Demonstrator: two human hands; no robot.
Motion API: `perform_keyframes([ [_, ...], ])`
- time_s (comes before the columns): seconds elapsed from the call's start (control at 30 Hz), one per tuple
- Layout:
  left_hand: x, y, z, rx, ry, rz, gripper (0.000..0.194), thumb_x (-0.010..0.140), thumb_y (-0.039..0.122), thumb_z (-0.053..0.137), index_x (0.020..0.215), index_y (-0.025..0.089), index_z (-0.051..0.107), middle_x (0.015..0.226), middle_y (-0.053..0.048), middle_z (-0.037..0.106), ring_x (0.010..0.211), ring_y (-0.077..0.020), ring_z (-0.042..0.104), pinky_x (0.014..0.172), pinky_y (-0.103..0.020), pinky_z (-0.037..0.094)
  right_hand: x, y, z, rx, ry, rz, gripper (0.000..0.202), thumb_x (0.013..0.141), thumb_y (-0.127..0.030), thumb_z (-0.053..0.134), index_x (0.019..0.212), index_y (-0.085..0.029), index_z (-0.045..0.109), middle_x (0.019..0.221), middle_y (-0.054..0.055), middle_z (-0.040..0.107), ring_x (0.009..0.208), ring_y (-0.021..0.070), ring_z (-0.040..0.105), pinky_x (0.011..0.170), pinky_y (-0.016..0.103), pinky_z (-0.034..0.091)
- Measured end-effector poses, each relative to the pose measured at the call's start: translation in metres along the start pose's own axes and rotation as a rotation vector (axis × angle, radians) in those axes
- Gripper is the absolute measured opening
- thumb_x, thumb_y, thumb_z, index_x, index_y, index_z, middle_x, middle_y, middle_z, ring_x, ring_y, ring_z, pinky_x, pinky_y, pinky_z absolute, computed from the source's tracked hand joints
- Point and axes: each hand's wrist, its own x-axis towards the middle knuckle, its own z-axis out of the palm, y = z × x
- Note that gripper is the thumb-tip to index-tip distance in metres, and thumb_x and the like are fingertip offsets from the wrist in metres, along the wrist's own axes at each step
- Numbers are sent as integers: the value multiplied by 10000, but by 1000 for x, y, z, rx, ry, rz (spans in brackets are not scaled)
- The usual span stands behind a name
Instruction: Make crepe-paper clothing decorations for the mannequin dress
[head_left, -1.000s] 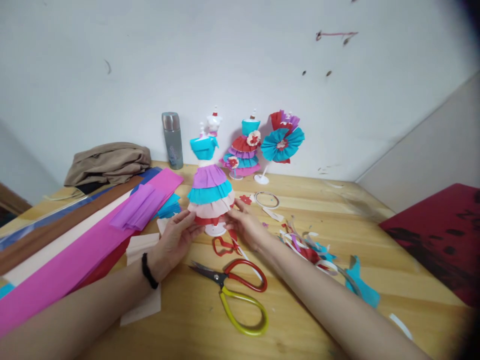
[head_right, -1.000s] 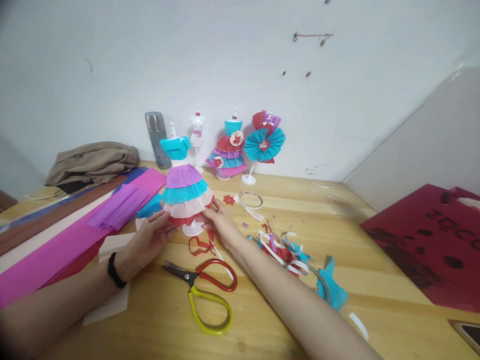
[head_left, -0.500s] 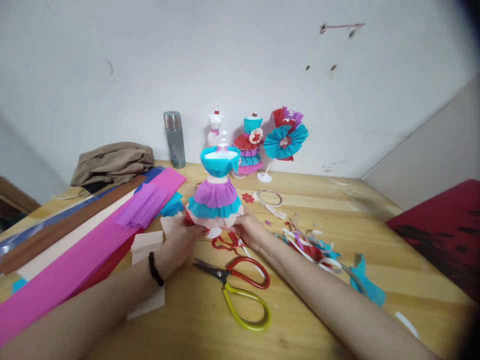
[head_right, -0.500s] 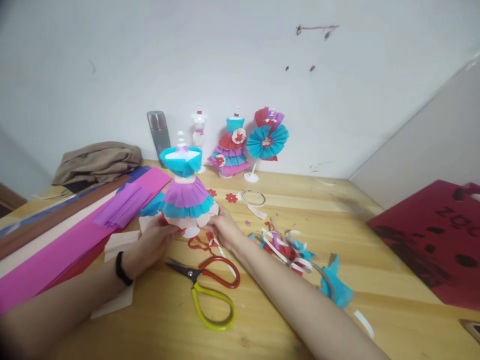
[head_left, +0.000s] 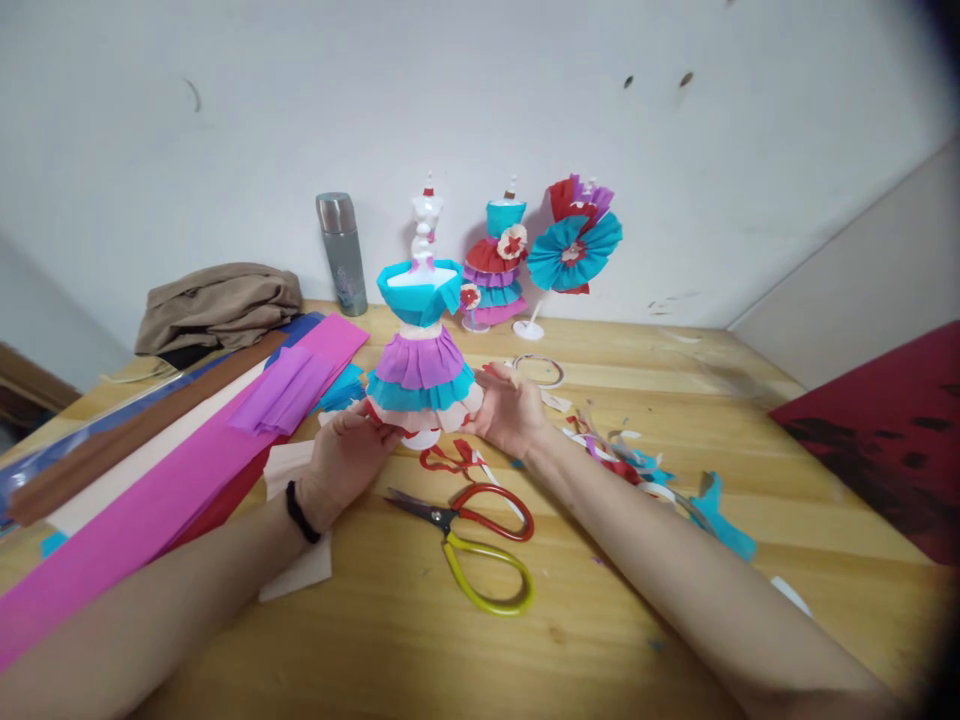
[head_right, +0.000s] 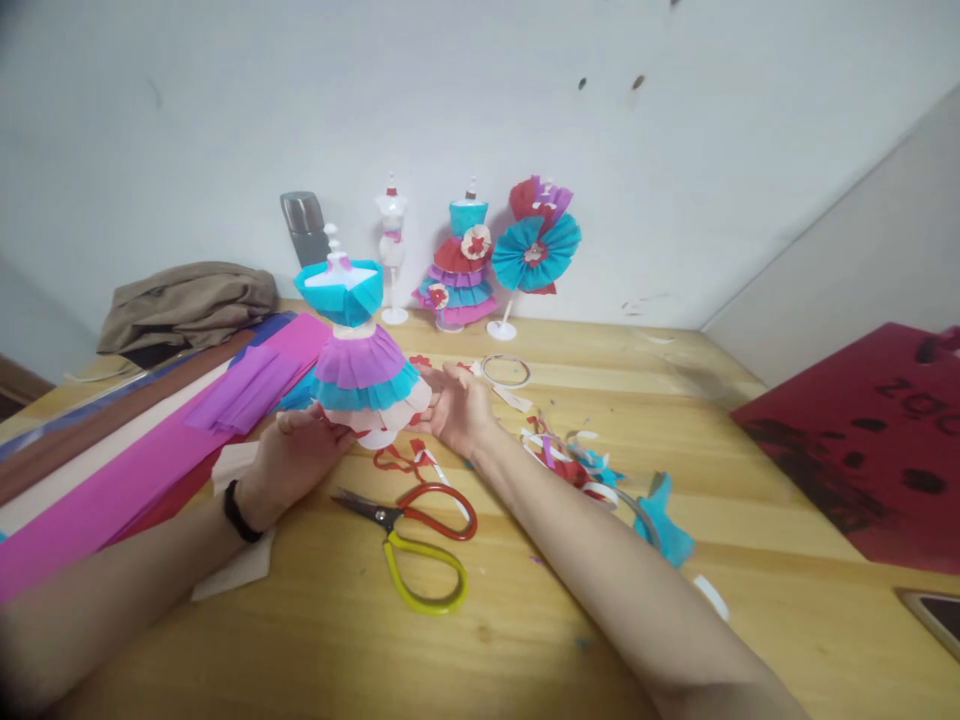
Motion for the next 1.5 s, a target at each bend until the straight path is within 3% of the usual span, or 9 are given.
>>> perform_keyframes([
  [0.13,0,4,0,-195,-8,-33,152,804,325,684,835,177,676,849,-51,737,853,-196,687,840,-333,555,0,-2,-1,-6,-66,11,416,808,-502,597,1108,-215,620,750,33,745,638,233,707,683,421,582],
  [0.23,2,8,3,-152,-32,18,251,842,379,711,969,165,682,919,-56,742,865,-195,691,778,-305,555,2,2,-2,-44,-99,-61,372,753,-322,703,1102,-214,634,787,12,754,634,185,696,631,327,578],
  [0.4,6,10,2,-53,-57,138,179,807,266,780,924,180,674,919,-7,726,824,-147,677,755,-264,553,7,7,-4,-47,-89,-144,300,700,-140,725,990,-196,675,717,-29,724,604,120,666,595,229,559],
  [0.57,8,8,-5,-10,-45,164,195,738,193,835,878,146,709,860,-9,735,754,-121,675,722,-224,555,8,7,-4,-74,-57,-190,239,646,-161,799,864,-177,702,680,-18,725,544,122,650,531,226,556],
  [0.7,10,7,-8,4,-22,168,184,734,190,838,855,144,708,834,-3,737,719,-114,675,694,-216,552,9,8,-4,-107,-14,-244,273,605,-152,822,857,-173,718,710,-9,747,610,113,674,629,217,575],
  [0.87,12,7,-3,12,-103,178,230,807,347,785,911,167,687,888,-15,722,797,-134,669,761,-245,553,7,9,-1,-190,22,-273,247,586,-199,811,803,-178,695,713,-5,742,612,113,664,613,212,558],
  [1.13,10,7,-2,71,-215,103,280,777,304,783,999,196,651,1016,-42,701,902,-179,652,783,-296,533,7,-10,-9,-566,97,-176,189,735,-361,700,743,-192,617,584,-14,663,495,114,617,491,213,506],
  [1.3,9,8,0,101,-271,48,295,680,127,763,963,154,682,967,-51,714,922,-186,654,830,-309,523,-13,-44,-13,-1014,-144,36,81,626,-180,776,658,-130,721,631,51,714,585,156,664,584,247,524],
  [1.5,12,6,-4,142,-292,57,269,614,33,677,858,143,710,907,-56,743,949,-208,673,866,-322,528,-27,-39,7,-1345,-556,154,276,703,-160,728,967,-148,809,800,14,750,715,137,632,683,222,481],
])
